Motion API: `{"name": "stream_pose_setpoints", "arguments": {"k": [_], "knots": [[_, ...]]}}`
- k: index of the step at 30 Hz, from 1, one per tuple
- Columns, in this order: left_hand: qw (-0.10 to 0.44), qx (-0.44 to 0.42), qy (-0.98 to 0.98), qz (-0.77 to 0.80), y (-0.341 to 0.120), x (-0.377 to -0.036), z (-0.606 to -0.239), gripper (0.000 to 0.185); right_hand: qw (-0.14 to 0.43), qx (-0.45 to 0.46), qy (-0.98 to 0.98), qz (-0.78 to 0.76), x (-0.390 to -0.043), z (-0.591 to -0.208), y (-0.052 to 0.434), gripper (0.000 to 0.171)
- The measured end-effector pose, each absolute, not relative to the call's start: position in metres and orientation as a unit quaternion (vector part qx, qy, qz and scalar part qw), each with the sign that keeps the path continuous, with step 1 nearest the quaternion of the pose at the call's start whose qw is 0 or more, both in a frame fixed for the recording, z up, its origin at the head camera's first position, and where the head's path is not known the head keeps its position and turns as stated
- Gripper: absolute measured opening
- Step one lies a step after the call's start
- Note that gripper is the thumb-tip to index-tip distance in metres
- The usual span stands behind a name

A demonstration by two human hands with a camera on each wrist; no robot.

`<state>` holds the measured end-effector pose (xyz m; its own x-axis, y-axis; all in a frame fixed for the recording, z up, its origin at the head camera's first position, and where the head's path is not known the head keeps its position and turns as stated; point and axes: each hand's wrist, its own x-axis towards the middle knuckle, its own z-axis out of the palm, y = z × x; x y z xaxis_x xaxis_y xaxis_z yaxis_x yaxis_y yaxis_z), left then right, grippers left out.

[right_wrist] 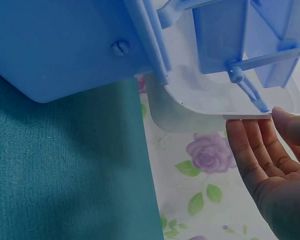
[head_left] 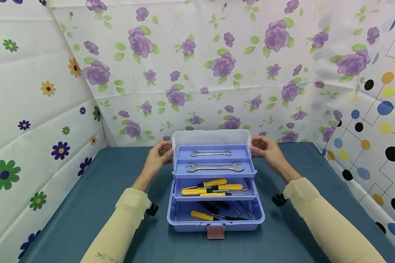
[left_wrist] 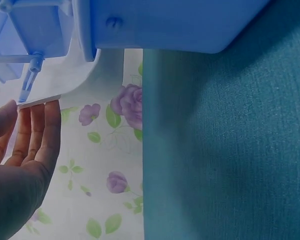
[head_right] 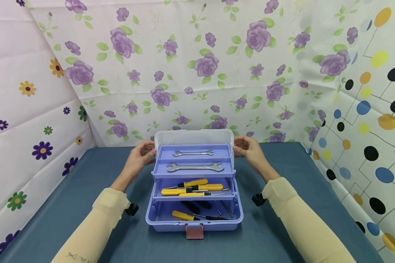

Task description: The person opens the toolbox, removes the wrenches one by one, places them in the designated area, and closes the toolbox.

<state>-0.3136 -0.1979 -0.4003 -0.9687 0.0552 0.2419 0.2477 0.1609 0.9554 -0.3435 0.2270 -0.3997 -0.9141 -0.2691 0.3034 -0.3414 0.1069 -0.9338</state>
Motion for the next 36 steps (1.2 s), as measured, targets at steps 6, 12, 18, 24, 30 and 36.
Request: {"name": "stream_pose_setpoints", "arguments": {"k": [6, 12, 18, 24, 30, 36], "knots": [[0.058, -0.086, -0.763, -0.638, -0.200, -0.316, -0.402, 0.036, 0.014, 0.193, -0.751, 0.631, -0.348, -0.402, 0.225, 0.038], [0.051, -0.077, -0.772, -0.629, -0.199, -0.318, -0.404, 0.039, 0.002, 0.179, -0.752, 0.635, -0.353, -0.405, 0.224, 0.039], [0.035, -0.082, -0.788, -0.609, -0.198, -0.320, -0.408, 0.043, -0.008, 0.176, -0.753, 0.634, -0.359, -0.410, 0.226, 0.040], [0.012, -0.085, -0.798, -0.597, -0.196, -0.321, -0.411, 0.047, -0.026, 0.153, -0.764, 0.626, -0.365, -0.416, 0.226, 0.041], [-0.006, -0.083, -0.807, -0.585, -0.195, -0.324, -0.416, 0.049, -0.049, 0.125, -0.783, 0.607, -0.371, -0.423, 0.225, 0.043], [-0.015, -0.085, -0.813, -0.576, -0.195, -0.328, -0.419, 0.049, -0.065, 0.102, -0.799, 0.589, -0.375, -0.426, 0.222, 0.045]]}}
